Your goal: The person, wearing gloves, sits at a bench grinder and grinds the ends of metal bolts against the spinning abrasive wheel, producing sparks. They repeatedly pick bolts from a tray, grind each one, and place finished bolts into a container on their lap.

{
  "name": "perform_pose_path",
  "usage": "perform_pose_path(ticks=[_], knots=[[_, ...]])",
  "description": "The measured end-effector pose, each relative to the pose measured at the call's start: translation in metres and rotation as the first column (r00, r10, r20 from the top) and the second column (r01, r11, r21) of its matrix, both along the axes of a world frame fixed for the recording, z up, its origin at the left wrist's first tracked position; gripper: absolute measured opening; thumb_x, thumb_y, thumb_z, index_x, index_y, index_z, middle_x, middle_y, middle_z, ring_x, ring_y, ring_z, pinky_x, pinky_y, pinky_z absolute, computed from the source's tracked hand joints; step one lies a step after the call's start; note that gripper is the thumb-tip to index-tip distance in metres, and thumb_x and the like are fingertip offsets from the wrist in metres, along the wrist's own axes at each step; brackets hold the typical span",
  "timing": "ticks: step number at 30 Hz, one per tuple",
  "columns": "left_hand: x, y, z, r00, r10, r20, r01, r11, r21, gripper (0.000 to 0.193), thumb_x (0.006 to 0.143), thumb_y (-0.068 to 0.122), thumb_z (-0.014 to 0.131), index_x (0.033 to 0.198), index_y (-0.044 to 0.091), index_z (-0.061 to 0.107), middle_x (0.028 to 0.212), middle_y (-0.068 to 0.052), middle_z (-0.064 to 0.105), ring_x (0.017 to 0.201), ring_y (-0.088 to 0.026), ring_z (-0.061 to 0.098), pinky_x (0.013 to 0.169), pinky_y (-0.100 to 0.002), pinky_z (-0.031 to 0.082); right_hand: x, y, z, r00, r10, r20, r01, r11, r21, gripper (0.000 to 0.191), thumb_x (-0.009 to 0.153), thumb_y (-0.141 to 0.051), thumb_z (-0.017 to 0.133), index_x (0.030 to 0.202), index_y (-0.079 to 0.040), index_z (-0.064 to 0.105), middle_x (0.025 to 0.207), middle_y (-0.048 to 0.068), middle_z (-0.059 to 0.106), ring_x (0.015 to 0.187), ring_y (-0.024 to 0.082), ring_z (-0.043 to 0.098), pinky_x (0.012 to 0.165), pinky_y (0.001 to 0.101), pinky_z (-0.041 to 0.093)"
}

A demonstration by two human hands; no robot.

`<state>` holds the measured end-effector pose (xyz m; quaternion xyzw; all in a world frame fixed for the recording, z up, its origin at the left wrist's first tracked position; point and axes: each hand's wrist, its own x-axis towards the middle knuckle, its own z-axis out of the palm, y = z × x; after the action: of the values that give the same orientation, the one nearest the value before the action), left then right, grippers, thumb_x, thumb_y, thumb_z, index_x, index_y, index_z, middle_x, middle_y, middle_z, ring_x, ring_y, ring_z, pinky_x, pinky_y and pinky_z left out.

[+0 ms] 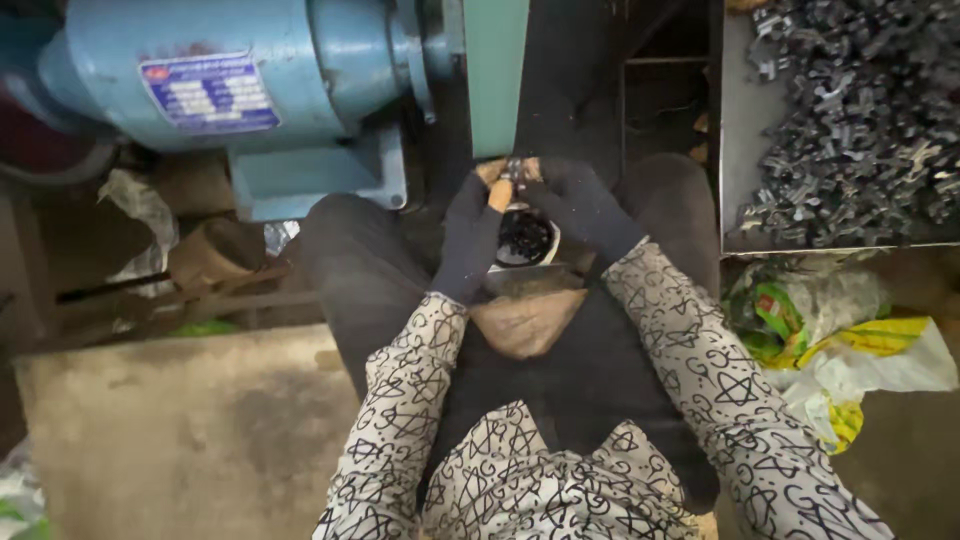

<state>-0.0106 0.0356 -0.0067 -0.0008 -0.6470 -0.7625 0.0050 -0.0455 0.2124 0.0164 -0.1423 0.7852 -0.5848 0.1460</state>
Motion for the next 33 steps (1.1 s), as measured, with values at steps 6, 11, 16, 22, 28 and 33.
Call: perform_pose_path(ticks=[6, 11, 16, 22, 28, 33], knots=[[0.012, -0.001, 0.01, 0.981, 0.074, 0.178, -0.094, 0.99, 0.104, 0.027, 0.106, 0.016, 0.059, 0.125, -0.001, 0.067, 0.115, -0.005, 0.07, 0.104, -0.012, 0.062, 0.092, -0.029, 0.051, 0.024, -0.022, 0.012, 0.953, -0.156, 0.26, 0.217, 0.949, -0.227, 0.01, 0.101, -0.013, 0.063, 0.104, -0.003, 0.065, 0.09, -0.002, 0.068, 0.08, 0.004, 0.062, 0.073, 0.0221, 0.053], [0.012, -0.003, 0.014, 0.981, 0.051, 0.186, -0.094, 0.969, 0.227, 0.027, 0.106, 0.016, 0.057, 0.126, 0.001, 0.066, 0.117, -0.003, 0.071, 0.107, -0.011, 0.064, 0.095, -0.027, 0.051, 0.027, -0.03, 0.014, 0.975, -0.07, 0.212, 0.108, 0.979, -0.175, 0.014, 0.105, -0.015, 0.061, 0.106, -0.002, 0.066, 0.082, -0.001, 0.065, 0.074, 0.005, 0.058, 0.068, 0.0228, 0.05], [0.007, -0.005, 0.004, 0.959, 0.047, 0.28, -0.115, 0.966, 0.233, 0.026, 0.107, 0.02, 0.057, 0.12, 0.0, 0.067, 0.1, -0.006, 0.073, 0.076, -0.01, 0.058, 0.068, -0.028, 0.048, 0.016, -0.03, 0.009, 0.974, -0.083, 0.21, 0.118, 0.98, -0.159, 0.017, 0.104, -0.016, 0.056, 0.111, -0.004, 0.066, 0.085, -0.003, 0.065, 0.074, 0.004, 0.059, 0.066, 0.0247, 0.051], [-0.009, -0.001, -0.023, 0.962, 0.187, 0.201, -0.193, 0.981, 0.013, 0.027, 0.105, 0.022, 0.059, 0.114, -0.002, 0.069, 0.086, -0.002, 0.069, 0.073, -0.005, 0.058, 0.065, -0.024, 0.049, -0.035, -0.011, 0.006, 0.984, 0.161, -0.079, -0.144, 0.972, 0.185, 0.023, 0.101, -0.02, 0.061, 0.103, 0.001, 0.071, 0.081, 0.008, 0.069, 0.072, 0.012, 0.064, 0.066, 0.0298, 0.051], [-0.007, 0.016, -0.03, 0.948, 0.226, 0.222, -0.235, 0.972, 0.015, 0.026, 0.103, 0.024, 0.063, 0.107, -0.001, 0.071, 0.082, 0.0, 0.067, 0.07, -0.006, 0.059, 0.064, -0.024, 0.049, -0.038, 0.002, 0.006, 0.99, 0.125, 0.065, -0.14, 0.929, 0.342, 0.029, 0.103, -0.024, 0.06, 0.094, 0.003, 0.067, 0.075, 0.012, 0.064, 0.064, 0.017, 0.063, 0.06, 0.0337, 0.049], [-0.006, 0.024, -0.023, 0.94, 0.253, 0.231, -0.244, 0.967, -0.066, 0.027, 0.105, 0.026, 0.065, 0.1, 0.0, 0.072, 0.08, 0.0, 0.067, 0.07, -0.007, 0.059, 0.065, -0.026, 0.049, -0.036, 0.01, 0.011, 0.987, 0.16, -0.008, -0.16, 0.986, 0.055, 0.023, 0.105, -0.02, 0.059, 0.108, 0.002, 0.067, 0.089, 0.009, 0.067, 0.08, 0.014, 0.064, 0.069, 0.0306, 0.052]])
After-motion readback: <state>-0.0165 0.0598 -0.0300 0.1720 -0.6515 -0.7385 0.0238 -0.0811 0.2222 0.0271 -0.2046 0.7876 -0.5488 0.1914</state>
